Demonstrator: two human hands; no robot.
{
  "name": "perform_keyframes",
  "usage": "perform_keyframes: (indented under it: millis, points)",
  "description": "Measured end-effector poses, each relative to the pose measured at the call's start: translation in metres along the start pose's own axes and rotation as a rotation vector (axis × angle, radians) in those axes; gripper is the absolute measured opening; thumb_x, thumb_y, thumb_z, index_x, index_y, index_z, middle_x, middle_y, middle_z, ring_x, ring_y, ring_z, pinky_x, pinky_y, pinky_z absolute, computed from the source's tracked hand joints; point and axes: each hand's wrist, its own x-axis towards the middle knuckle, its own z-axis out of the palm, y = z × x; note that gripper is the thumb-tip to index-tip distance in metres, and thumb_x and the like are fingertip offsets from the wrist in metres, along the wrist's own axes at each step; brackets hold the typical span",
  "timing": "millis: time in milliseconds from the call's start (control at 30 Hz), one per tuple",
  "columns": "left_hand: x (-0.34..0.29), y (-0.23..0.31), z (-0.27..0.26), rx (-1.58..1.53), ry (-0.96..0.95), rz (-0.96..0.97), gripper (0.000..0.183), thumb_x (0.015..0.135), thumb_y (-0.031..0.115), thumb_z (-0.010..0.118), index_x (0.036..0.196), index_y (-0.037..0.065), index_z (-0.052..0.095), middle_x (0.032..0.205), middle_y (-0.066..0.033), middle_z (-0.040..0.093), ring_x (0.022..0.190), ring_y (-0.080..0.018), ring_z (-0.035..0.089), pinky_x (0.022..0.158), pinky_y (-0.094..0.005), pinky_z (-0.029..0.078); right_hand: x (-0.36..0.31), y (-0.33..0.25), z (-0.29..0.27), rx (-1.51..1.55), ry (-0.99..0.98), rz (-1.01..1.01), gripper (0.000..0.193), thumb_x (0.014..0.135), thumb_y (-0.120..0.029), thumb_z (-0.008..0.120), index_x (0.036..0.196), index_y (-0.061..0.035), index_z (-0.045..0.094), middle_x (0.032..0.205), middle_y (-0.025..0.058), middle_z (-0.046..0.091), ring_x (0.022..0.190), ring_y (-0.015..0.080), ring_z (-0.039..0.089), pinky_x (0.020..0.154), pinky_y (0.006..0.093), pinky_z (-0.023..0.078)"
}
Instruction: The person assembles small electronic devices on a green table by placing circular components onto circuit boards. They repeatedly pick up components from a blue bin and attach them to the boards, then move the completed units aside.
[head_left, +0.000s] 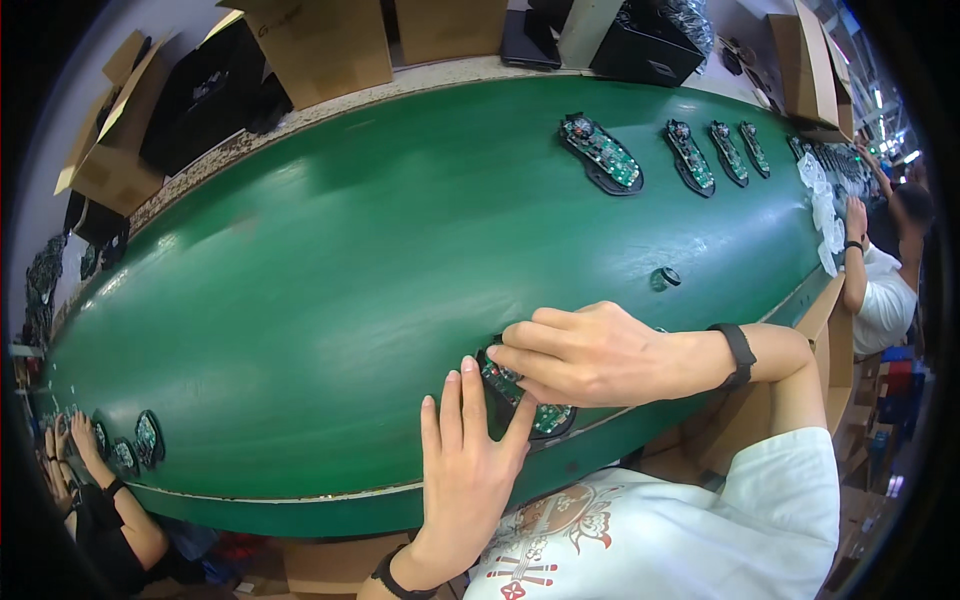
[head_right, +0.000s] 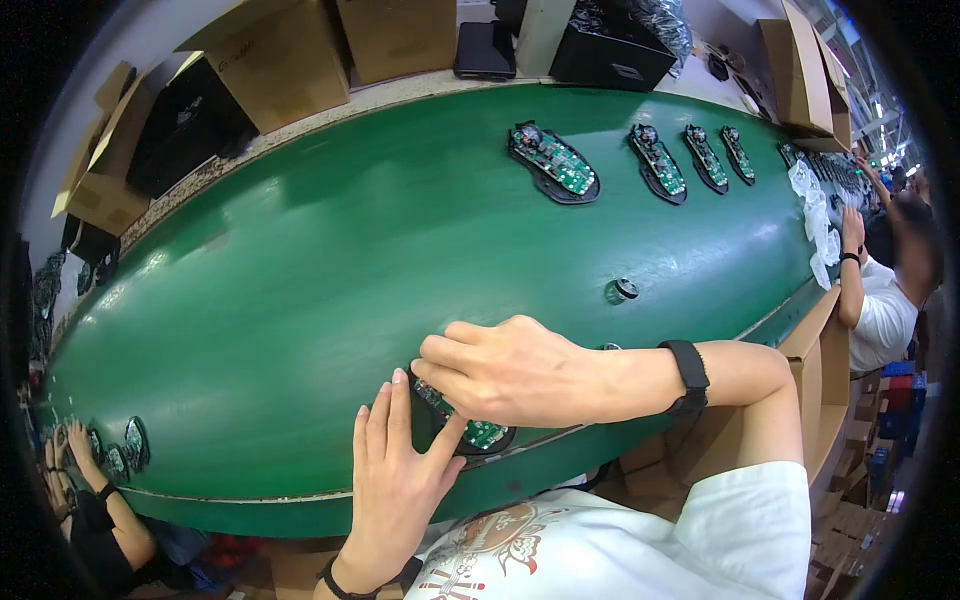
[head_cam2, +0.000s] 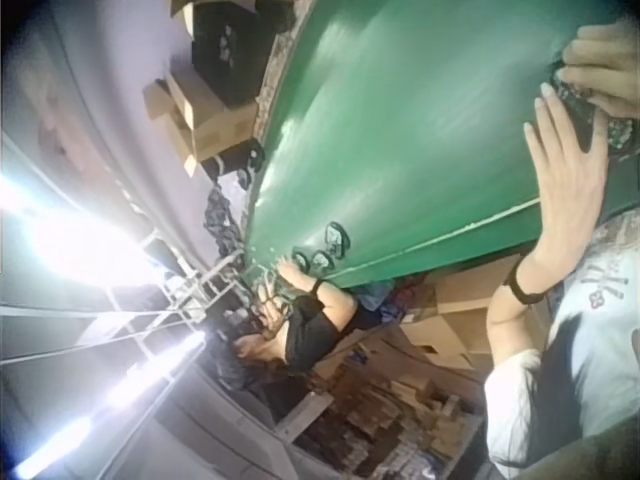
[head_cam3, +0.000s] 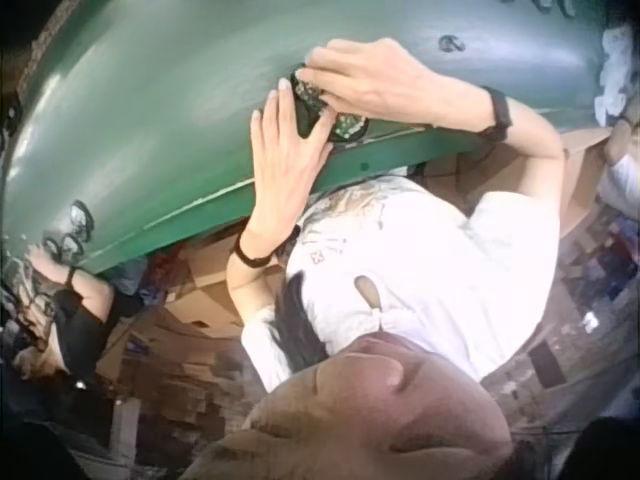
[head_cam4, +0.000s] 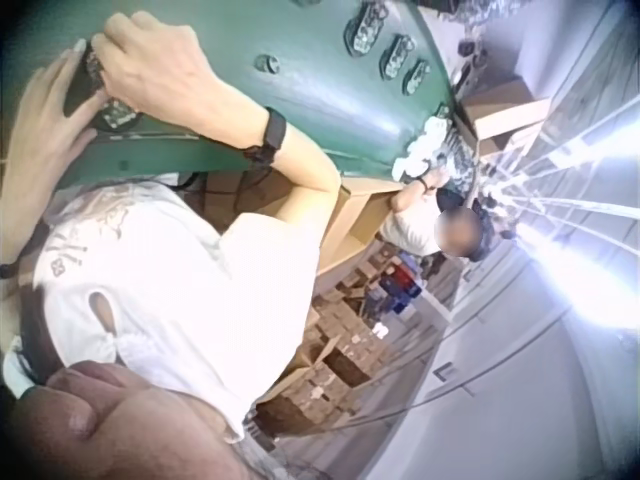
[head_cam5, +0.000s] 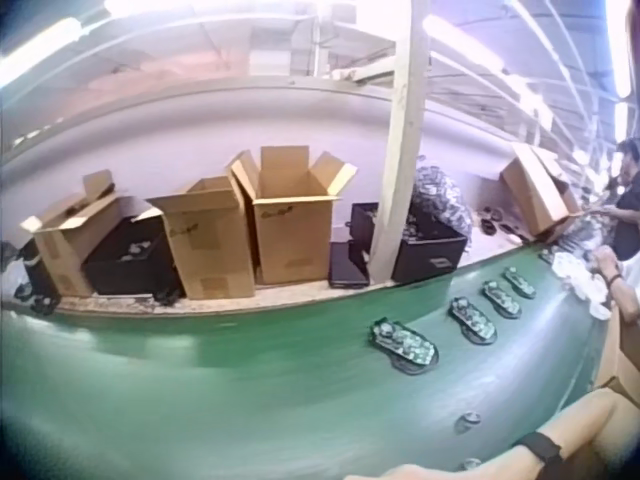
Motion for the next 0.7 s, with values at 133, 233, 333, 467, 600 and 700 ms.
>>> perform_keyframes:
  millis: [133,233,333,467,600,700]
  points:
    - [0.001,0.0,0.001,-0.014,-0.002,-0.008,0.05,0.084,0.014,0.066,0.133,0.022,0.063,0.144,-0.0303,0.047,0.125,-0.042,0.053,0.102,-0.0572,0.045,0.002,-0.001,0.001,-0.073,-0.098,-0.007,0.041,0.073,-0.008,0.07,0.11,0.0075,0.063,0.101,0.0081,0.056,0.08,0.0159,0.057,0.049,0.026,0.053]
    - [0.002,-0.001,0.001,-0.019,-0.008,-0.014,0.05,0.085,0.011,0.062,0.134,0.022,0.062,0.143,-0.03,0.047,0.124,-0.0418,0.054,0.102,-0.0566,0.045,0.004,-0.007,0.0,-0.102,-0.167,0.014,0.043,0.073,-0.008,0.07,0.113,0.0081,0.063,0.104,0.009,0.056,0.081,0.0164,0.058,0.05,0.0259,0.053]
    - [0.004,-0.002,0.002,-0.024,0.003,-0.006,0.049,0.086,0.012,0.062,0.134,0.022,0.062,0.142,-0.029,0.048,0.122,-0.0416,0.055,0.101,-0.056,0.046,0.007,-0.011,-0.001,-0.11,-0.196,0.073,0.047,0.074,-0.007,0.07,0.118,0.0062,0.062,0.107,0.0093,0.057,0.082,0.0166,0.061,0.05,0.0265,0.053]
    - [0.005,-0.003,0.003,-0.042,0.007,0.0,0.048,0.085,0.014,0.064,0.132,0.021,0.063,0.141,-0.0278,0.049,0.12,-0.041,0.055,0.1,-0.0553,0.046,0.006,-0.011,-0.009,-0.075,-0.19,0.147,0.047,0.079,-0.008,0.07,0.124,0.0017,0.062,0.109,0.0079,0.06,0.082,0.0162,0.064,0.048,0.0276,0.051]
    - [0.007,-0.005,0.006,-0.074,0.017,0.002,0.046,0.085,0.016,0.065,0.131,0.021,0.064,0.14,-0.0277,0.049,0.119,-0.0402,0.056,0.098,-0.0545,0.047,0.002,-0.008,-0.01,-0.035,-0.186,0.134,0.043,0.082,-0.009,0.071,0.123,0.0023,0.063,0.106,0.0073,0.062,0.081,0.0161,0.066,0.046,0.0289,0.05]
    - [0.008,-0.007,0.008,-0.088,0.022,0.016,0.046,0.084,0.018,0.067,0.13,0.021,0.064,0.14,-0.0277,0.049,0.117,-0.0396,0.056,0.096,-0.0534,0.048,0.001,-0.004,-0.008,0.033,-0.19,0.135,0.048,0.071,-0.005,0.071,0.116,0.0088,0.06,0.096,0.0096,0.055,0.084,0.0198,0.065,0.051,0.0316,0.053]
